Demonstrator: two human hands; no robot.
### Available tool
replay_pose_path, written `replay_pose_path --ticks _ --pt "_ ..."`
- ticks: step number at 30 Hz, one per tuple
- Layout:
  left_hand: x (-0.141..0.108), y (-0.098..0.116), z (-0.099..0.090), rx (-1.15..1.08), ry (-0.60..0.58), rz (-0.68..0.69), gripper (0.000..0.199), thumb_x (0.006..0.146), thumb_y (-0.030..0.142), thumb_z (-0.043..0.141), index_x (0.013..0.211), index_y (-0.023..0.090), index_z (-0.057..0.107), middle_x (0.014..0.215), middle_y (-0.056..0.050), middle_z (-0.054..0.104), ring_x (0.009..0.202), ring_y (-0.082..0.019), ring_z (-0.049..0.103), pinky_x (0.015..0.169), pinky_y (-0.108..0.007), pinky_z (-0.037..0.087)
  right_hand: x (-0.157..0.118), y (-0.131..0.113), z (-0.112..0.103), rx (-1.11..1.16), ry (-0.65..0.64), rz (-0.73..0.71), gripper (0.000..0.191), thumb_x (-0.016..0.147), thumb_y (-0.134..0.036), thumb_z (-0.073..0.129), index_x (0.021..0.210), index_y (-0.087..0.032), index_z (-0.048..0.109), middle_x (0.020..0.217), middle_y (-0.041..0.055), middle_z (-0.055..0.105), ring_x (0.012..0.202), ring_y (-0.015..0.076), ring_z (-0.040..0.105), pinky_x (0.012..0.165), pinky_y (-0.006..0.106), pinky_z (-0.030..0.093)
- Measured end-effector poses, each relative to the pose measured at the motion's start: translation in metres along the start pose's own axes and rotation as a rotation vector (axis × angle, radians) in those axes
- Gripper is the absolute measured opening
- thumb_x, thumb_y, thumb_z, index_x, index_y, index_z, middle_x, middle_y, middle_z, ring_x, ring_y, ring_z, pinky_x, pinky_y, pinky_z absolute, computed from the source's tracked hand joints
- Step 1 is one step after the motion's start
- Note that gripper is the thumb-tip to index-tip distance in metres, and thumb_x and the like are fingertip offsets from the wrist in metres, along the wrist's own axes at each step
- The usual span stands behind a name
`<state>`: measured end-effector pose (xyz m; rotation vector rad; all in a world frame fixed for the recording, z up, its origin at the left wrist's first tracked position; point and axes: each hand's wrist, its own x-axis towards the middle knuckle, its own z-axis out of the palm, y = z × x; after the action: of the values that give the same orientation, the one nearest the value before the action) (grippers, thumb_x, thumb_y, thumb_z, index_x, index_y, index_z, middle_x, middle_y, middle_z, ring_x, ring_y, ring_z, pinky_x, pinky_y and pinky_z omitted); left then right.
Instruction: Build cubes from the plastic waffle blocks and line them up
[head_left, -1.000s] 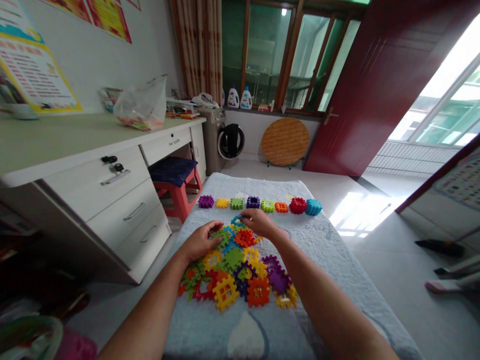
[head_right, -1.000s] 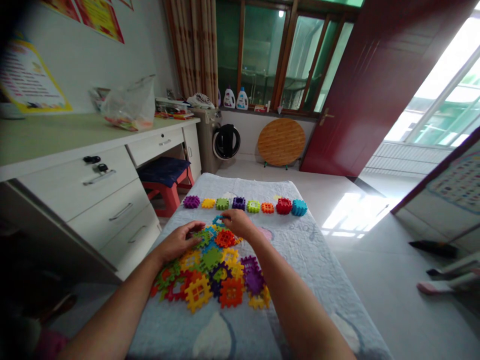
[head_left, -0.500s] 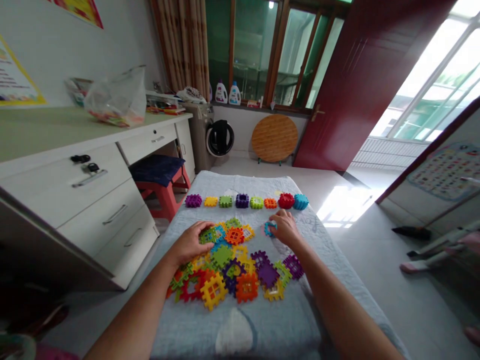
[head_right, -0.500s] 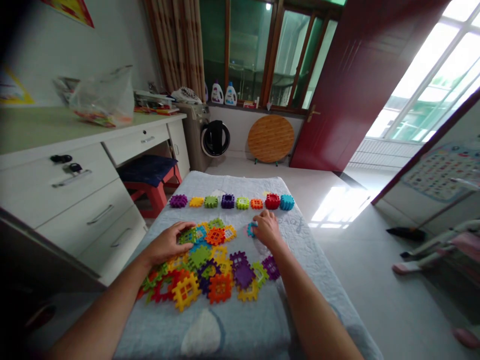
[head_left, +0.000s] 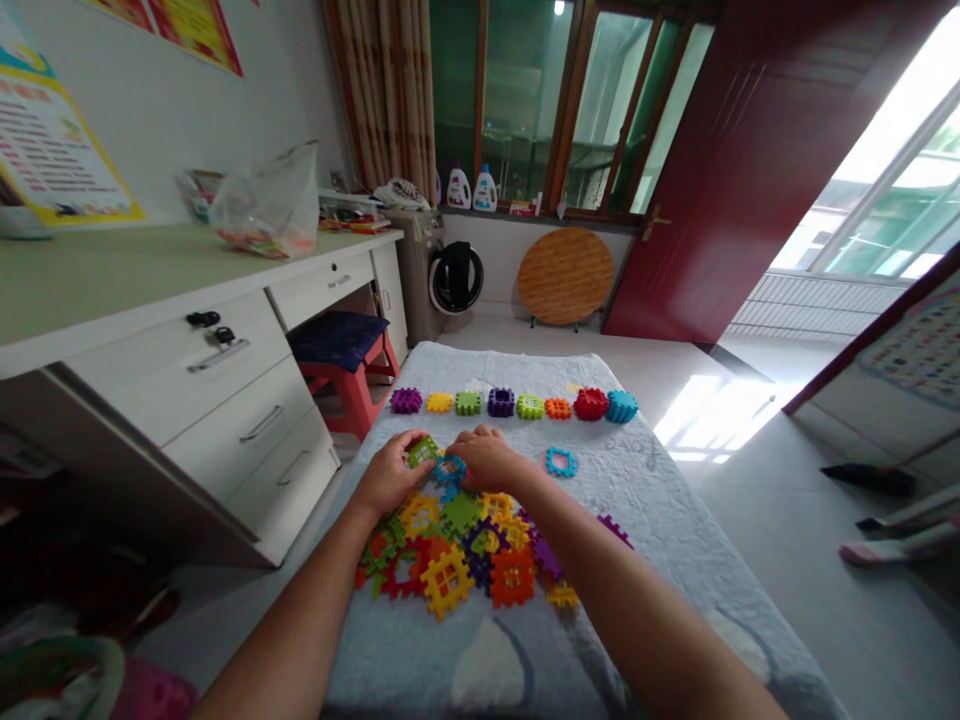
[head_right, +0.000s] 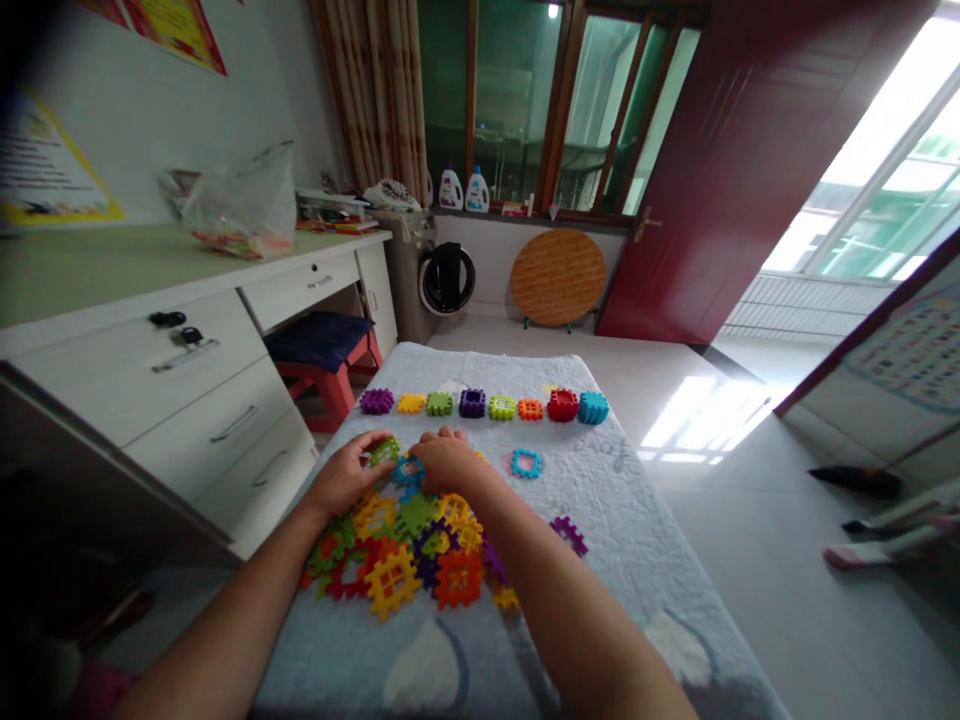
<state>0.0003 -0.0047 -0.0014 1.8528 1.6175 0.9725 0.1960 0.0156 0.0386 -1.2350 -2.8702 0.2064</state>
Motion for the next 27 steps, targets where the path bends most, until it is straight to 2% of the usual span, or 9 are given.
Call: replay_pose_path --ticks 4,7,12,15,18,20,22,24,27 --pt "0.000 -0.003 0.000 0.017 0.014 -0.005 0.056 0.069 0.045 0.060 0.116 0.015 0.056 0.118 -0.011 0.062 0.108 -0.026 0.059 0.090 -0.038 0.048 0.002 -0.002 -0.001 -0.065 -0.007 0.011 0.031 0.072 -0.031 0.060 0.102 -0.024 0.065 0.105 0.0078 0.062 0.098 0.0277 0.048 0.080 0.039 0.037" --pt "0.000 -0.004 0.000 0.007 0.025 -0.011 0.057 0.070 0.046 0.059 0.117 0.015 0.056 0.118 -0.011 0.062 0.108 -0.026 0.059 0.090 -0.038 0.047 -0.001 -0.004 -0.004 -0.049 0.048 0.011 0.023 0.076 -0.031 0.057 0.094 -0.023 0.068 0.099 0.0083 0.065 0.097 0.0275 0.048 0.081 0.040 0.035" --pt "0.001 -0.006 0.001 -0.025 0.023 -0.031 0.059 0.071 0.051 0.059 0.118 0.017 0.055 0.118 -0.011 0.062 0.107 -0.027 0.059 0.090 -0.039 0.048 -0.008 0.006 -0.013 0.182 0.328 0.093 0.019 0.079 -0.021 0.053 0.089 -0.021 0.069 0.094 0.0055 0.068 0.094 0.0223 0.053 0.083 0.037 0.036" --pt "0.000 -0.007 0.003 -0.017 -0.023 -0.031 0.059 0.071 0.051 0.059 0.119 0.017 0.054 0.119 -0.011 0.062 0.110 -0.026 0.058 0.094 -0.039 0.046 -0.024 0.033 -0.022 0.494 0.464 0.138 0.019 0.079 -0.019 0.052 0.091 -0.019 0.067 0.088 0.0038 0.067 0.082 0.0162 0.057 0.075 0.029 0.041" --pt "-0.001 -0.009 0.005 -0.002 -0.068 0.003 0.061 0.070 0.049 0.061 0.120 0.016 0.053 0.123 -0.012 0.059 0.114 -0.027 0.056 0.096 -0.039 0.045 -0.055 0.074 -0.027 0.764 0.504 0.222 0.025 0.079 -0.021 0.049 0.102 -0.018 0.059 0.066 -0.0026 0.058 0.061 0.0117 0.054 0.060 0.024 0.042" --pt "0.000 -0.010 0.006 -0.004 -0.078 0.025 0.063 0.069 0.049 0.061 0.120 0.014 0.053 0.125 -0.014 0.057 0.116 -0.028 0.055 0.096 -0.039 0.045 -0.082 0.101 -0.025 0.846 0.513 0.307 0.025 0.077 -0.022 0.050 0.101 -0.018 0.054 0.063 -0.0046 0.054 0.056 0.0107 0.054 0.055 0.022 0.041" --pt "0.000 -0.010 0.006 -0.007 -0.067 0.029 0.063 0.068 0.050 0.062 0.119 0.014 0.054 0.124 -0.014 0.057 0.114 -0.028 0.056 0.096 -0.040 0.045 -0.106 0.123 -0.017 0.827 0.511 0.440 0.019 0.074 -0.020 0.049 0.092 -0.017 0.054 0.062 -0.0047 0.053 0.052 0.0098 0.052 0.052 0.022 0.040" --pt "0.000 -0.009 0.005 -0.011 -0.053 0.024 0.062 0.067 0.051 0.063 0.117 0.014 0.056 0.122 -0.014 0.059 0.111 -0.028 0.058 0.094 -0.040 0.046 -0.126 0.139 -0.006 0.763 0.453 0.528 0.017 0.073 -0.018 0.048 0.088 -0.018 0.054 0.060 -0.0049 0.051 0.052 0.0100 0.051 0.051 0.022 0.040" --pt "-0.001 -0.007 0.003 -0.011 -0.046 0.009 0.062 0.065 0.053 0.064 0.114 0.015 0.058 0.119 -0.013 0.061 0.108 -0.028 0.059 0.092 -0.040 0.048 -0.142 0.151 0.013 0.498 0.370 0.586 0.016 0.072 -0.015 0.049 0.085 -0.017 0.059 0.065 -0.0016 0.055 0.059 0.0116 0.053 0.061 0.025 0.042"
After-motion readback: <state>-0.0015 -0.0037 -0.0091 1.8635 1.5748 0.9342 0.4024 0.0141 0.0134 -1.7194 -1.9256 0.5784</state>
